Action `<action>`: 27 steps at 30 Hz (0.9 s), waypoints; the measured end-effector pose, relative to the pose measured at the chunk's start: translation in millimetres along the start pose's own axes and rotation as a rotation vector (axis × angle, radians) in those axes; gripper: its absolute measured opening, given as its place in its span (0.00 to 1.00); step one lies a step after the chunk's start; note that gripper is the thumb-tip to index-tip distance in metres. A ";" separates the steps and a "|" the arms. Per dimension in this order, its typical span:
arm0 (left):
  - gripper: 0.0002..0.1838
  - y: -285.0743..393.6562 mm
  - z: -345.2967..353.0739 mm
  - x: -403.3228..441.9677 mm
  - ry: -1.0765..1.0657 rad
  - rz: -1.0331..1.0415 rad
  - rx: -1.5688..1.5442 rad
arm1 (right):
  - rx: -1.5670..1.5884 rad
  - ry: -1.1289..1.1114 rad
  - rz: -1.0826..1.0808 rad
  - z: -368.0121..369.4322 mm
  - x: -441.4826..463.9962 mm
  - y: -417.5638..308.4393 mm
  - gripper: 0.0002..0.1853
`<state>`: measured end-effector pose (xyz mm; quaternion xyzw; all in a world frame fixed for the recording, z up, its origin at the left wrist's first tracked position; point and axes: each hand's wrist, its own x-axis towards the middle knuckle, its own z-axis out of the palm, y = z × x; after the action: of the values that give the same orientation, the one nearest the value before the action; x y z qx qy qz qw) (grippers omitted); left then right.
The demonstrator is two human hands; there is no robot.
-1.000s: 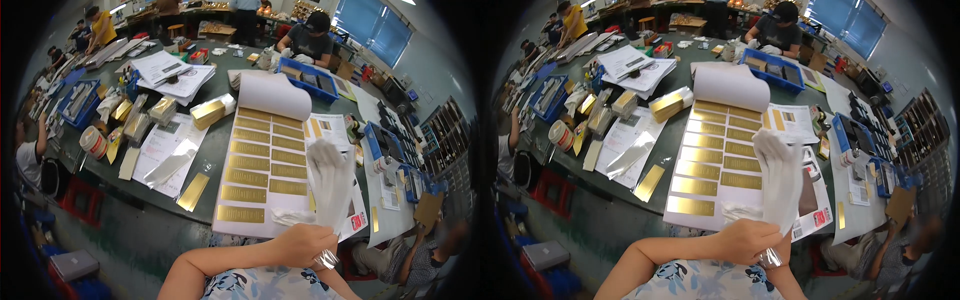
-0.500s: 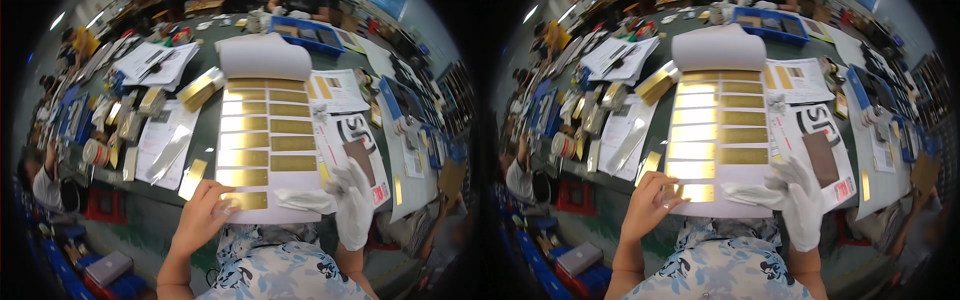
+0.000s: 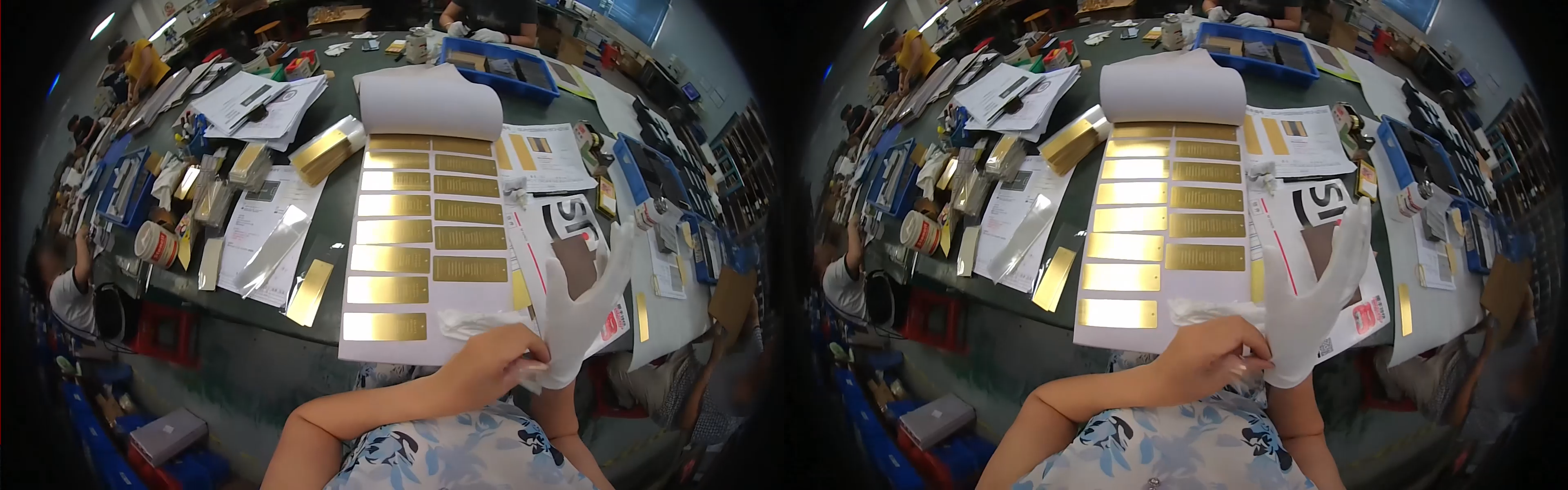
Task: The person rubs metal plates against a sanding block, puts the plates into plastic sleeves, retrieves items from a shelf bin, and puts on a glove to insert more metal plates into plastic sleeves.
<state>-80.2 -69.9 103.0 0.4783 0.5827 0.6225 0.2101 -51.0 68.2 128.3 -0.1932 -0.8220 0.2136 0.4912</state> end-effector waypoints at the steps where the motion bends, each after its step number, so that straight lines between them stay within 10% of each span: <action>1: 0.13 -1.6 0.2 -1.8 0.004 -0.004 0.004 | 0.006 -0.004 0.001 0.5 -0.1 -3.8 0.43; 7: 0.10 7.9 -27.1 -11.9 -0.180 -0.058 -0.146 | 0.175 -0.168 -0.029 -2.1 -5.3 -16.5 0.05; 10: 0.13 17.7 -78.6 -27.2 -0.062 -0.114 0.327 | -0.238 -0.287 -0.116 -24.1 -1.2 -16.5 0.04; 13: 0.19 27.4 -120.2 -50.7 0.092 -0.405 0.757 | 0.095 -0.397 0.181 -39.3 -8.4 -3.1 0.04; 21: 0.21 15.6 -132.2 -63.1 0.125 -0.614 0.856 | 0.216 -0.540 0.126 -27.2 -28.2 -7.5 0.02; 27: 0.11 21.5 -132.5 -62.1 0.267 -0.646 0.265 | 0.445 -0.810 0.439 -16.0 -32.1 -29.5 0.08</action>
<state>-157.0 -195.3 119.2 0.2073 0.8013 0.5002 0.2543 -25.7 29.3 127.8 -0.1537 -0.8210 0.5395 0.1060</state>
